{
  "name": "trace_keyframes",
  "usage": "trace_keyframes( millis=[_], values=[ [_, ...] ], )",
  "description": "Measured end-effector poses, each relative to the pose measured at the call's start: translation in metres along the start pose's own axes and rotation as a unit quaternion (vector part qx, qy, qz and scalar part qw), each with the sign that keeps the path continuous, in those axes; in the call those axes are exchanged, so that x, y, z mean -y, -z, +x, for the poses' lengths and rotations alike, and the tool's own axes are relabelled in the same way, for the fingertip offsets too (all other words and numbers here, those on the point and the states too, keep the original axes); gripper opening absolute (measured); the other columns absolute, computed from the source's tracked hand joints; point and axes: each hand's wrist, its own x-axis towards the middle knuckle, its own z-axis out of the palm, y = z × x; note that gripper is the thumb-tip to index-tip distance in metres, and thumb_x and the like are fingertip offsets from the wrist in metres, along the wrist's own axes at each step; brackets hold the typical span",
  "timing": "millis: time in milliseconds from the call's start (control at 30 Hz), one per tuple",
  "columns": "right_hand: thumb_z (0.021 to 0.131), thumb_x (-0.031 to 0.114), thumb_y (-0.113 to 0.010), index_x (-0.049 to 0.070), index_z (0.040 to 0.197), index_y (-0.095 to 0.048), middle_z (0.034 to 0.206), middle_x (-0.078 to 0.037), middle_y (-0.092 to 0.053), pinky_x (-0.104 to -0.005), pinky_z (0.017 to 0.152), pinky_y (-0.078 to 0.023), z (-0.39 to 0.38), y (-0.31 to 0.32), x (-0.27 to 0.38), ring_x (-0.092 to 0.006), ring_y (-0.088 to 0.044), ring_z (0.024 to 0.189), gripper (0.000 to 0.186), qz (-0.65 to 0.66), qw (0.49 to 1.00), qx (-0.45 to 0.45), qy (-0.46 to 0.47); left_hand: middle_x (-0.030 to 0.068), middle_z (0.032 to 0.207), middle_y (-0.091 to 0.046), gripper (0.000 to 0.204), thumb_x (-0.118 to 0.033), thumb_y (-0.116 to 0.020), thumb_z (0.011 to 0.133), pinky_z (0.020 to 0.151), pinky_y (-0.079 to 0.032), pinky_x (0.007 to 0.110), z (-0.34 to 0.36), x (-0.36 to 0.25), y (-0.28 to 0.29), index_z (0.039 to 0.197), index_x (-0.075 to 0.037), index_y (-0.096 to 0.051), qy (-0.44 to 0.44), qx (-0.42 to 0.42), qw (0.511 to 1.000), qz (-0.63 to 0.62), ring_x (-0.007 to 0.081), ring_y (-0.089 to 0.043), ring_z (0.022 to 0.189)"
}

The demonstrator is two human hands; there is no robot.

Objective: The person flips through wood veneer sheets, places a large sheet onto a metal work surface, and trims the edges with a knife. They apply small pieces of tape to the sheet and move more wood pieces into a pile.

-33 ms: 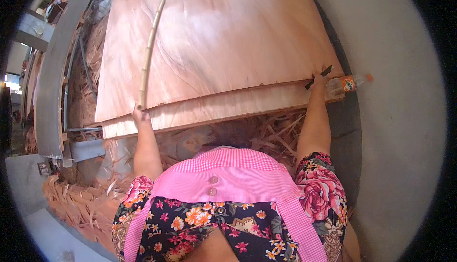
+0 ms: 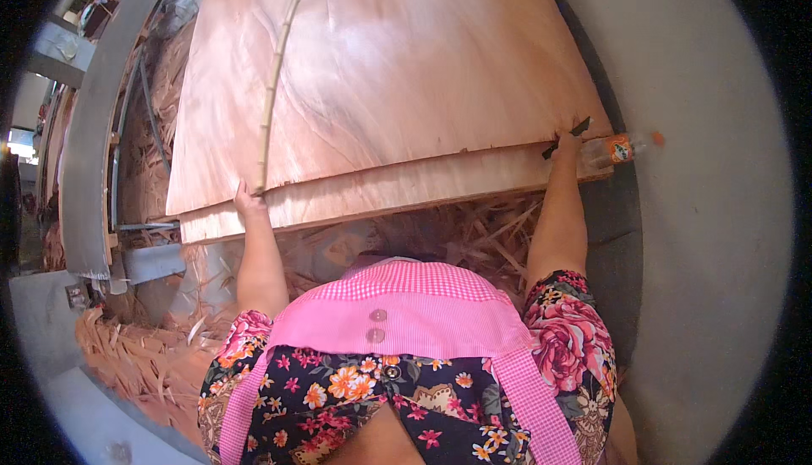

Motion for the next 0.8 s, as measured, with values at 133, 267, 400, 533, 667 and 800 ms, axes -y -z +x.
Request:
trace_keyframes(
  millis=[133, 267, 400, 533, 667, 800],
  values=[
    [0.075, -0.010, -0.050, 0.016, 0.128, -0.037, 0.110, -0.010, -0.047, -0.0303, 0.068, -0.043, 0.029, 0.023, -0.023, -0.0202, -0.050, 0.081, 0.060, 0.033, 0.996, -0.021, -0.076, 0.0138, 0.104, -0.055, 0.035, -0.019, -0.048, 0.079, 0.086, -0.039, 0.040, -0.012, 0.007, -0.013, 0.105, 0.004, -0.049, 0.011, -0.008, 0.998, -0.060, 0.0293, -0.051, 0.097],
    [0.073, -0.009, -0.053, 0.006, 0.123, -0.037, 0.107, -0.011, -0.048, -0.0323, 0.067, -0.045, 0.033, 0.032, -0.055, -0.0218, -0.051, 0.082, 0.055, 0.043, 0.997, -0.043, -0.043, 0.0138, 0.103, -0.055, 0.039, -0.017, -0.047, 0.073, 0.087, -0.038, 0.039, -0.017, 0.009, -0.027, 0.104, 0.006, -0.050, -0.038, -0.064, 0.996, -0.048, 0.0303, -0.051, 0.097],
    [0.072, -0.002, -0.055, -0.003, 0.082, -0.053, 0.074, -0.007, -0.052, -0.0313, 0.058, -0.044, 0.133, 0.056, -0.088, -0.0211, -0.051, 0.068, 0.010, 0.051, 0.994, 0.049, -0.078, 0.0150, 0.106, -0.052, 0.045, -0.017, -0.047, 0.070, 0.088, -0.037, 0.041, 0.005, 0.034, -0.062, 0.108, 0.006, -0.046, -0.085, -0.045, 0.995, -0.012, 0.0301, -0.049, 0.099],
    [0.066, 0.020, -0.067, -0.002, 0.098, -0.052, 0.086, -0.013, -0.054, -0.0373, 0.069, -0.041, 0.196, 0.055, -0.094, -0.0239, -0.051, 0.081, 0.041, -0.251, 0.966, -0.058, -0.017, 0.0186, 0.122, -0.041, 0.056, -0.032, -0.029, 0.081, 0.095, -0.032, 0.043, -0.074, 0.114, -0.086, 0.124, 0.003, -0.034, 0.015, 0.036, 0.998, 0.041, 0.0333, -0.041, 0.110],
    [0.076, 0.026, -0.060, -0.003, 0.109, -0.050, 0.092, -0.020, -0.057, -0.0351, 0.074, -0.042, 0.163, 0.099, -0.080, -0.0271, -0.054, 0.086, 0.045, -0.437, 0.877, -0.081, 0.182, 0.0165, 0.112, -0.048, 0.046, -0.026, -0.047, 0.079, 0.088, -0.038, 0.040, -0.086, 0.061, -0.052, 0.113, 0.005, -0.045, -0.087, -0.094, 0.991, 0.033, 0.0302, -0.047, 0.101],
    [0.077, 0.031, -0.058, -0.004, 0.117, -0.042, 0.105, -0.022, -0.054, -0.0393, 0.079, -0.041, 0.200, 0.188, 0.016, -0.0335, -0.053, 0.094, 0.056, -0.221, 0.938, -0.227, 0.142, 0.0152, 0.110, -0.049, 0.048, -0.025, -0.051, 0.078, 0.087, -0.039, 0.038, -0.099, 0.089, -0.073, 0.113, 0.007, -0.043, -0.064, -0.076, 0.995, 0.023, 0.0280, -0.048, 0.100]
  ],
)
